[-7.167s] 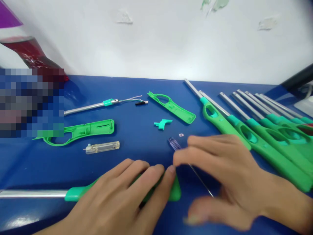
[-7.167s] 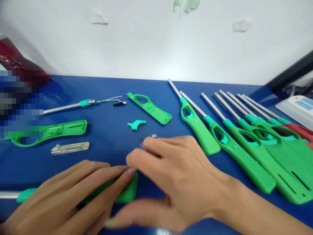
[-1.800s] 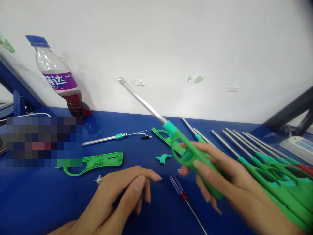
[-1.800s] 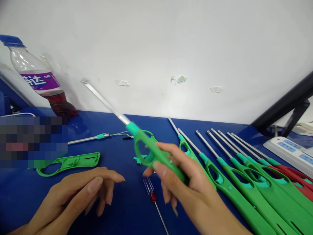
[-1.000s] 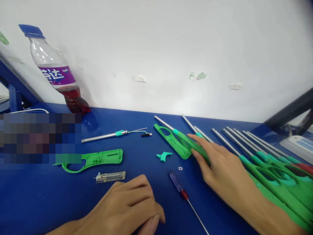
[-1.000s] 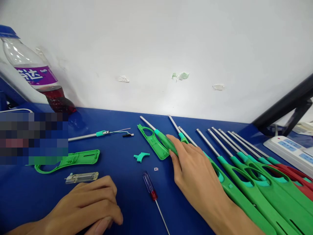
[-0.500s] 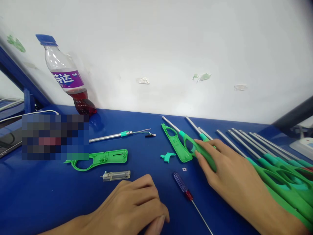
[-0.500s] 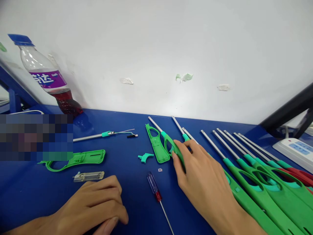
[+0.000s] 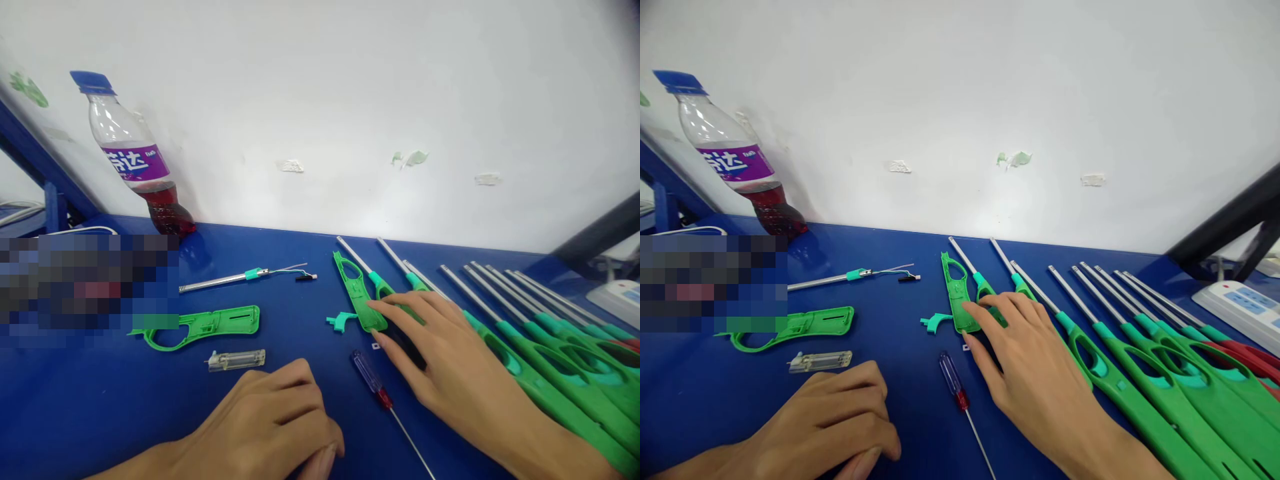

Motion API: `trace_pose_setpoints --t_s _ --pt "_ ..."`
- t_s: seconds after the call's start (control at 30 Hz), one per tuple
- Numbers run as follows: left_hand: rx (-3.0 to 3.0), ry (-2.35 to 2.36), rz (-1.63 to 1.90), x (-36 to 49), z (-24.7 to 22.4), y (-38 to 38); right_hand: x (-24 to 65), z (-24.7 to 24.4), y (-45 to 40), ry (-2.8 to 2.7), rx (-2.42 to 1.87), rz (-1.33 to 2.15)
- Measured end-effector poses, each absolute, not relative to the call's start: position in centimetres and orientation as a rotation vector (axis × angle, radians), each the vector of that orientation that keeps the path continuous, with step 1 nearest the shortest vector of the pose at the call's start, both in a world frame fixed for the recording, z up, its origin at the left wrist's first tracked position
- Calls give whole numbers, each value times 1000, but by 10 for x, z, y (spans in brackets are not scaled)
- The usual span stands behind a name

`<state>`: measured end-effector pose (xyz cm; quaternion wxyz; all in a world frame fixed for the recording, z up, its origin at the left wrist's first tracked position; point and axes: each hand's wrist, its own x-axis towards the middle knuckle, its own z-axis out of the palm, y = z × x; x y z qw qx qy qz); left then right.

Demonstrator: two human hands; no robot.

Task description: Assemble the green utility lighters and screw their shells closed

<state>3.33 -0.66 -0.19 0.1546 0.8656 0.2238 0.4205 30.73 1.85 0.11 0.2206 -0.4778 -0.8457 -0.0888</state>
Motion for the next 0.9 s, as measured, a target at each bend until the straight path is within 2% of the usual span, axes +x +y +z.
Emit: trace_pose_setpoints --t_s 0.17,0.4,0.6,0.9 --pt "2638 834 1133 21 17 2 309 1 19 -2347 -1314 -239" --pt "2721 1162 1068 -20 43 60 309 0 20 -2326 -1314 -374" --pt "2745 1398 953 -32 38 86 310 -3 22 -2320 -1308 -432" --pt "2763 1389 837 -22 31 80 311 -7 25 -2318 -1295 -438"
